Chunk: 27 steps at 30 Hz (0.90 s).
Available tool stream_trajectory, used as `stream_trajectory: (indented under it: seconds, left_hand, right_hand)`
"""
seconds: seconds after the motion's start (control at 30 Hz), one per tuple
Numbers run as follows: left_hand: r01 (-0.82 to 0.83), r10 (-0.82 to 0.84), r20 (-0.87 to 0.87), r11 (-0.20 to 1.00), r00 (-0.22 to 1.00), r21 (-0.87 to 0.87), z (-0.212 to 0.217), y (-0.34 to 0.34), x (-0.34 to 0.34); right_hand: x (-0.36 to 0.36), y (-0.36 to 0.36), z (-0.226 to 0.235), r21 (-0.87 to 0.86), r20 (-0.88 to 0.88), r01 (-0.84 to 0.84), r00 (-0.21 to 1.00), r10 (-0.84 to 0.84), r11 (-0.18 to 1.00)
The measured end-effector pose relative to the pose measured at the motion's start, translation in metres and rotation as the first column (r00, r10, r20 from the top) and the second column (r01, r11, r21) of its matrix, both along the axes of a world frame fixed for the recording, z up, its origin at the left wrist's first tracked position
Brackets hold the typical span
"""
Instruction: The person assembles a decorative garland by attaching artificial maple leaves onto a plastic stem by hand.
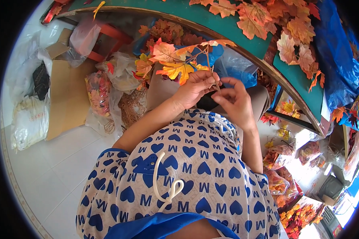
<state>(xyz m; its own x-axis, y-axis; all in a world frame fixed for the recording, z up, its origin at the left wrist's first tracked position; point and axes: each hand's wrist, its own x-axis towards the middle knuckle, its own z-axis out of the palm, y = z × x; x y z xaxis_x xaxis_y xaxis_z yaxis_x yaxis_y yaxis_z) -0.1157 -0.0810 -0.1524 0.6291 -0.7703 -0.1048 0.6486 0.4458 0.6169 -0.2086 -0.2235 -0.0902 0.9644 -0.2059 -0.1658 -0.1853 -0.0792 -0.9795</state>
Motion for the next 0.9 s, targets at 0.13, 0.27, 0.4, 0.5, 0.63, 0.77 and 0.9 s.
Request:
stream_trajectory:
  seconds: [0.13,0.27,0.4,0.5,0.63,0.77,0.9]
  left_hand:
    - [-0.065,0.064,-0.047,0.998,0.997,-0.025,0.007,0.002,0.011]
    - [-0.097,0.093,-0.077,0.994,0.993,-0.057,0.016,0.001,0.024]
    - [-0.097,0.055,-0.203,0.974,0.978,-0.204,0.032,0.001,0.024]
    - [-0.086,0.001,-0.246,0.938,0.969,-0.337,0.047,0.001,0.024]
    - [-0.013,-0.034,-0.055,0.725,0.998,-0.688,0.059,-0.010,0.040]
    - [-0.117,0.108,-0.054,0.745,0.993,-0.656,0.085,-0.013,0.057]
    - [-0.218,0.242,0.033,0.920,0.970,-0.326,0.064,-0.007,0.064]
  right_hand:
    - [-0.012,-0.005,-0.017,-0.049,0.088,-0.009,0.996,0.013,0.999]
    - [-0.017,0.000,0.001,0.052,-0.132,0.054,0.990,-0.047,0.997]
    - [-0.002,0.003,0.019,-0.017,0.035,0.089,0.996,-0.088,0.996]
    - [0.009,0.003,0.041,0.229,-0.013,0.011,1.000,-0.008,0.973]
    - [0.036,0.002,0.052,0.636,0.088,-0.127,0.992,0.092,0.761]
    - [0.066,0.007,0.067,0.724,0.147,-0.192,0.981,0.124,0.663]
    - [0.063,0.013,0.037,0.105,0.076,-0.242,0.969,0.235,0.964]
